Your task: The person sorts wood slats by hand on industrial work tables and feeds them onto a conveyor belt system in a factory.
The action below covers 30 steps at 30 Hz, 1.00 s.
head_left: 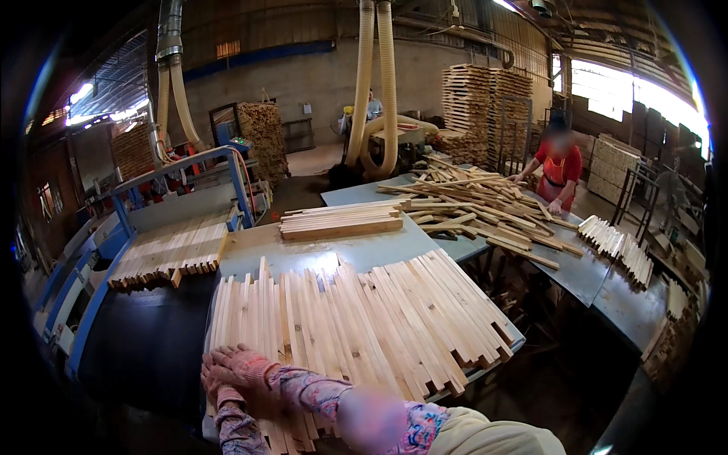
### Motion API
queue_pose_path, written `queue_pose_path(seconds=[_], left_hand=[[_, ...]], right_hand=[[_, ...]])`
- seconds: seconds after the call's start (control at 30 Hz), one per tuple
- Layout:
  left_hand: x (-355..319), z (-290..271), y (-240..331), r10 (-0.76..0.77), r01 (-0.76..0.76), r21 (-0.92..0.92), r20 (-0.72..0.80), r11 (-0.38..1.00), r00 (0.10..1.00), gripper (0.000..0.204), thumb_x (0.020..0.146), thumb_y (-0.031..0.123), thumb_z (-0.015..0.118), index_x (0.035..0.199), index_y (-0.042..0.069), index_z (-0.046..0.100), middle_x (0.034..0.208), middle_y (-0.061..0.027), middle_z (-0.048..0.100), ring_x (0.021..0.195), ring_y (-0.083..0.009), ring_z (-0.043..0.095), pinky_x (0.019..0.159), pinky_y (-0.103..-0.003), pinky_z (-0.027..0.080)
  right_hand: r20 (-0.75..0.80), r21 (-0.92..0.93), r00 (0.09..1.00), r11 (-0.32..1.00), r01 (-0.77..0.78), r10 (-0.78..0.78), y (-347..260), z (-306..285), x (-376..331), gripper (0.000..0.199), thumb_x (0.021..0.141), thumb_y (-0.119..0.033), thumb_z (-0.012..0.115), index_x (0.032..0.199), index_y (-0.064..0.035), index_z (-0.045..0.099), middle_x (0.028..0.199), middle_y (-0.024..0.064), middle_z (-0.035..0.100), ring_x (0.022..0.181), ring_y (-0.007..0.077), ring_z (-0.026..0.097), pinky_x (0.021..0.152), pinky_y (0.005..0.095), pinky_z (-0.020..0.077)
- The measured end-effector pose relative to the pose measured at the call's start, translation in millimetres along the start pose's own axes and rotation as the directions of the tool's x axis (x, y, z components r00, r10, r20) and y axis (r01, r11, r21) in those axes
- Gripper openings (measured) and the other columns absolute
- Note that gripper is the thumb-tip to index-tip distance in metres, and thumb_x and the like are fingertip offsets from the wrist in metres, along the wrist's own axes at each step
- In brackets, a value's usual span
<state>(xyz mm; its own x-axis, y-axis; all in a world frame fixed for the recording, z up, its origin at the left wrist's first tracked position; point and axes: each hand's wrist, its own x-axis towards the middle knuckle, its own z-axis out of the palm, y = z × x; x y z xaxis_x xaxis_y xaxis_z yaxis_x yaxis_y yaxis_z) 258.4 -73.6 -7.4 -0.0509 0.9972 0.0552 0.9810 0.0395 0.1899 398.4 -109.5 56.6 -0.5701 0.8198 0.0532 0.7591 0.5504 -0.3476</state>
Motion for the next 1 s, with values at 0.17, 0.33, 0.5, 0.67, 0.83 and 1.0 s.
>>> queue_pose_path(seconds=[0.17, 0.33, 0.5, 0.67, 0.83, 1.0], left_hand=[[-9.6, -5.7, 1.5, -0.015, 0.021, 0.041, -0.161, 0.999, 0.987, 0.048, 0.101, 0.036, 0.048, 0.143, 0.013, 0.048, 0.154, -0.0171, 0.044, 0.135, -0.0367, 0.048, 0.111, -0.048, 0.041], [-8.5, -5.8, 11.2, -0.001, 0.011, 0.057, -0.161, 0.998, 0.987, 0.049, 0.102, 0.038, 0.046, 0.144, 0.013, 0.048, 0.154, -0.0166, 0.043, 0.133, -0.038, 0.05, 0.109, -0.048, 0.043], [-11.8, -13.9, 27.2, 0.0, 0.005, 0.041, -0.108, 0.999, 0.994, 0.05, 0.102, 0.036, 0.047, 0.146, 0.014, 0.045, 0.154, -0.0158, 0.043, 0.137, -0.0348, 0.048, 0.111, -0.044, 0.042], [-11.7, -10.2, 11.2, -0.013, 0.025, 0.076, -0.15, 0.997, 0.989, 0.046, 0.102, 0.033, 0.05, 0.143, 0.013, 0.048, 0.152, -0.0154, 0.045, 0.134, -0.0351, 0.052, 0.109, -0.045, 0.044], [-16.1, -14.3, 18.4, -0.01, 0.014, 0.033, -0.119, 0.999, 0.993, 0.047, 0.101, 0.028, 0.05, 0.145, 0.013, 0.046, 0.155, -0.0164, 0.042, 0.136, -0.0347, 0.049, 0.111, -0.044, 0.042], [-10.3, -10.1, 14.3, -0.029, 0.034, 0.044, -0.112, 0.998, 0.993, 0.049, 0.1, 0.026, 0.05, 0.147, 0.014, 0.045, 0.156, -0.017, 0.041, 0.138, -0.0348, 0.047, 0.113, -0.044, 0.041]], right_hand=[[-0.013, -0.122, 0.991, 0.983, -0.135, 0.134, 42.0, 2.7, -69.1, 0.07, 0.1, -0.05, 0.045, 0.157, -0.0096, 0.036, 0.165, 0.021, 0.028, 0.154, 0.0393, 0.02, 0.126, 0.0486, 0.0095], [-0.022, -0.184, 0.945, 0.928, -0.324, 0.326, 82.0, -34.6, -193.5, 0.075, 0.098, -0.057, 0.044, 0.158, -0.0119, 0.035, 0.166, 0.0217, 0.024, 0.156, 0.0367, 0.017, 0.126, 0.0487, 0.0089], [-0.02, -0.283, 0.738, 0.704, -0.651, 0.674, 111.2, -63.1, -304.1, 0.072, 0.105, -0.056, 0.032, 0.162, -0.0142, 0.024, 0.17, 0.018, 0.014, 0.158, 0.0351, 0.009, 0.127, 0.0472, 0.0045], [-0.073, -0.278, 0.544, 0.507, -0.816, 0.836, 126.7, -70.2, -366.6, 0.066, 0.106, -0.054, 0.031, 0.162, -0.0205, 0.026, 0.17, 0.0145, 0.015, 0.158, 0.0327, 0.012, 0.127, 0.0445, 0.0053], [-0.199, -0.28, 0.313, 0.252, -0.926, 0.929, 135.1, -90.2, -427.0, 0.067, 0.102, -0.061, 0.036, 0.16, -0.0276, 0.035, 0.171, 0.0173, 0.012, 0.157, 0.0407, 0.008, 0.126, 0.0526, 0.0018], [-0.15, 0.154, 0.015, 0.039, -0.987, 0.989, 157.3, -85.1, -455.9, 0.073, 0.098, -0.066, 0.042, 0.16, -0.0287, 0.033, 0.17, 0.0174, 0.011, 0.151, 0.0433, 0.027, 0.119, 0.0546, 0.0299]])
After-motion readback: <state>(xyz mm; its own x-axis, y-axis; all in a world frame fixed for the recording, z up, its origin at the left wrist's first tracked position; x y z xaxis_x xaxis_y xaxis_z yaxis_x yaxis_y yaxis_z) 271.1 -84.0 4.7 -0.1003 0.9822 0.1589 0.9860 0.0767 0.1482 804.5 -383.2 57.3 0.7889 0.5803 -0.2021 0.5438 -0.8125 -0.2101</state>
